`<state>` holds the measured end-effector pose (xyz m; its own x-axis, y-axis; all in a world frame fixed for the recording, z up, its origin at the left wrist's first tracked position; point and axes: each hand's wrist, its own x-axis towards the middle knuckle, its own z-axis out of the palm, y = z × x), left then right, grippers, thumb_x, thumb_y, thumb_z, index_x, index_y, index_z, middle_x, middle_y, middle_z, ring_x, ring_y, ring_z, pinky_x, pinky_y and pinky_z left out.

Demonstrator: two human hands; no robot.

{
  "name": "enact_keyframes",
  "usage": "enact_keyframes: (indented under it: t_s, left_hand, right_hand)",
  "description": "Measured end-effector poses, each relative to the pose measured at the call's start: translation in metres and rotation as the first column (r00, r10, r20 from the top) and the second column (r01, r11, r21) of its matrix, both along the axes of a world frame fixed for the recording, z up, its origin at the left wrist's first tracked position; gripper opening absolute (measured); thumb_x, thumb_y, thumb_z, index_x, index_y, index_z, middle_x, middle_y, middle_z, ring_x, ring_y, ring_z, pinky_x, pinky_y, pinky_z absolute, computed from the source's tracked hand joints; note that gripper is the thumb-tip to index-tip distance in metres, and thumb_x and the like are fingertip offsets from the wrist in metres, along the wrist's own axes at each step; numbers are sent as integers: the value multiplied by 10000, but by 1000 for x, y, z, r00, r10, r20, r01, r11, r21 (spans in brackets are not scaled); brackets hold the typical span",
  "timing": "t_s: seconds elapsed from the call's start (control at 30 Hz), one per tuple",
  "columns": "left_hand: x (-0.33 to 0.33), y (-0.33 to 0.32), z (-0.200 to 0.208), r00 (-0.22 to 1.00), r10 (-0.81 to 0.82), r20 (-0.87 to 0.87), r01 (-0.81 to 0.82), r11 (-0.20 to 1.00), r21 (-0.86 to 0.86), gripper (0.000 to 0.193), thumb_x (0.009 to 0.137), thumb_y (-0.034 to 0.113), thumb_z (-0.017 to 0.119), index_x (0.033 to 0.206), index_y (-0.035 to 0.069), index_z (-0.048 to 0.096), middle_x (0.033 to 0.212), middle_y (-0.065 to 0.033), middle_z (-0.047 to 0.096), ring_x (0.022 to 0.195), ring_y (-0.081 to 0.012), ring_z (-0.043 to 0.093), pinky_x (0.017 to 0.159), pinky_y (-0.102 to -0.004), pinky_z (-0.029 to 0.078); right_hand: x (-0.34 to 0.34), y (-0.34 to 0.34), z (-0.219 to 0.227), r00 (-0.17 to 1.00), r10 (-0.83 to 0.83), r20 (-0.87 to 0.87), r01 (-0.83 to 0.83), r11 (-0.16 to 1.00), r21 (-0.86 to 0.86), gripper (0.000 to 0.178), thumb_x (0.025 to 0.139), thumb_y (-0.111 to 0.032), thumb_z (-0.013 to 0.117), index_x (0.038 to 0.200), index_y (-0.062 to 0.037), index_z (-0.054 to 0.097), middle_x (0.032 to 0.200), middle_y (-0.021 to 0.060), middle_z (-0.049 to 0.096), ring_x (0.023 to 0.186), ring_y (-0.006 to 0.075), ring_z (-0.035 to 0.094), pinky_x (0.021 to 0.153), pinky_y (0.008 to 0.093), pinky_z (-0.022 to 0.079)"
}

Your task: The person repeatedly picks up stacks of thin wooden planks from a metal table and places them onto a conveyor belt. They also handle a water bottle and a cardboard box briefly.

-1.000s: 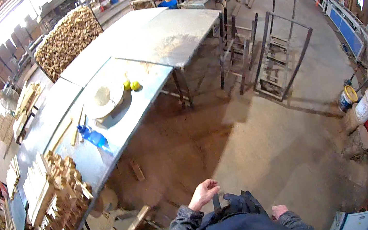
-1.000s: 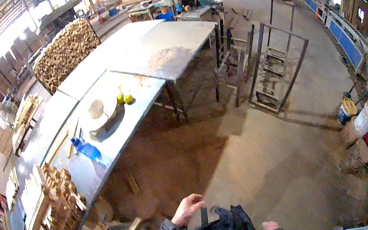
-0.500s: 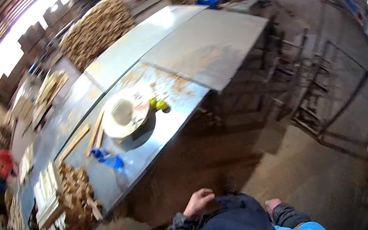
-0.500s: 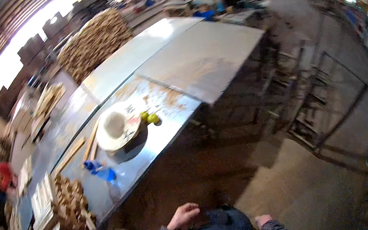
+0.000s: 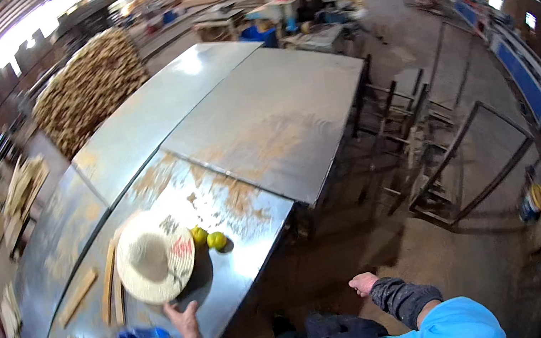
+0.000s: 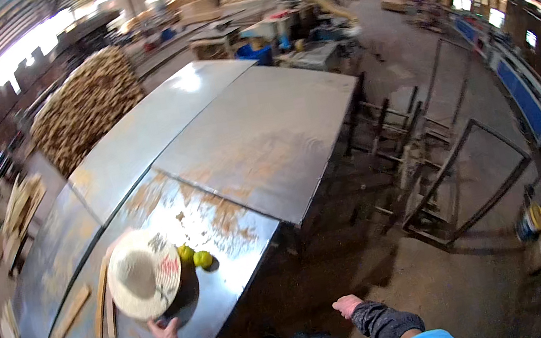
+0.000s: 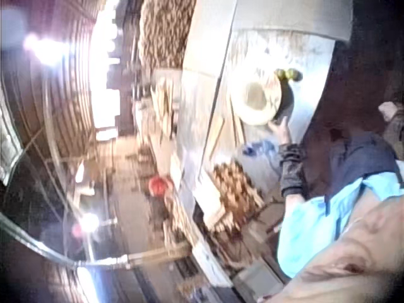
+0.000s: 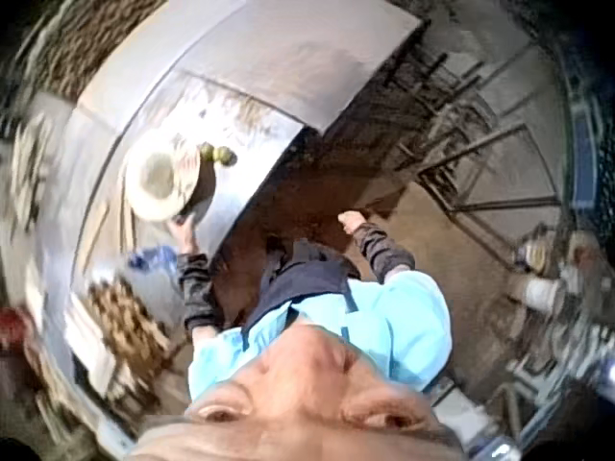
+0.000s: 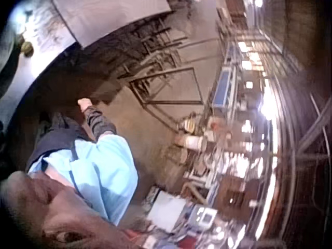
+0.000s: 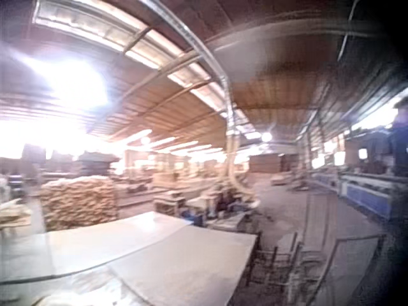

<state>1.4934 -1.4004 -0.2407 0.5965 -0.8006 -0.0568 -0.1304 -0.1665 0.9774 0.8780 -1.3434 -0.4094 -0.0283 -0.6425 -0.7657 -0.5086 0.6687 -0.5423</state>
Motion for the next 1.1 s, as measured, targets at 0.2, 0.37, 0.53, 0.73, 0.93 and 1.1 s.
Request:
enact_keyframes:
  t_s: [0.2, 0.37, 0.53, 0.73, 0.93, 1.1]
  left_hand:
    - [147, -142, 10, 880, 35, 473, -133, 976, 175, 1390, 648, 289, 933, 1740, 76, 99, 1721, -338, 224, 1581, -523, 256, 1306, -536, 263]
    - [185, -200, 37, 848, -170, 501, -126, 854, 504, 1493, 626, 349, 973, 1756, 191, 10, 1762, -333, 94, 1632, -507, 153, 1285, -664, 221]
    - [204, -206, -1, 877, -230, 422, 71, 930, 360, 1403, 574, 278, 956, 1719, 28, 185, 1714, -330, 244, 1600, -507, 217, 1316, -549, 235]
    - [212, -214, -51, 901, -93, 424, 47, 992, 118, 1413, 552, 271, 949, 1700, -36, 184, 1667, -301, 305, 1566, -472, 254, 1327, -531, 217]
    - [190, -221, -16, 903, 53, 426, -58, 998, -2, 1033, 685, 130, 879, 1599, 2, 415, 1512, -233, 517, 1379, -391, 551, 1185, -448, 441]
    - [97, -228, 81, 947, -50, 317, 89, 990, -110, 984, 730, 28, 864, 1599, 1, 402, 1481, -183, 529, 1355, -329, 564, 1149, -419, 478]
  right_hand:
    - [51, 0, 23, 883, 346, -317, -389, 918, -81, 343, 1009, -352, 636, 939, -32, 738, 838, 161, 744, 818, 327, 736, 728, 482, 563]
    - [89, 8, 51, 874, 378, -305, -311, 918, 248, 408, 1083, -366, 563, 1154, -22, 768, 1102, 211, 766, 1095, 421, 723, 932, 520, 558]
    - [115, -2, 39, 870, 398, -290, -343, 913, 222, 356, 1057, -326, 559, 1209, -74, 760, 1099, 215, 766, 1101, 435, 722, 920, 529, 566]
    - [115, -41, 36, 583, 656, -479, -785, 607, -125, 212, 854, -194, 679, 994, -54, 753, 977, 234, 741, 970, 467, 710, 822, 553, 576]
    - [103, -76, 37, 968, 173, -184, -154, 981, 114, 348, 1038, -344, 618, 1075, -35, 774, 949, 179, 777, 902, 368, 757, 781, 484, 584]
    - [65, -89, 7, 871, 455, -186, -447, 891, 81, 300, 1056, -275, 594, 1069, -21, 753, 918, 166, 745, 811, 334, 729, 721, 462, 566]
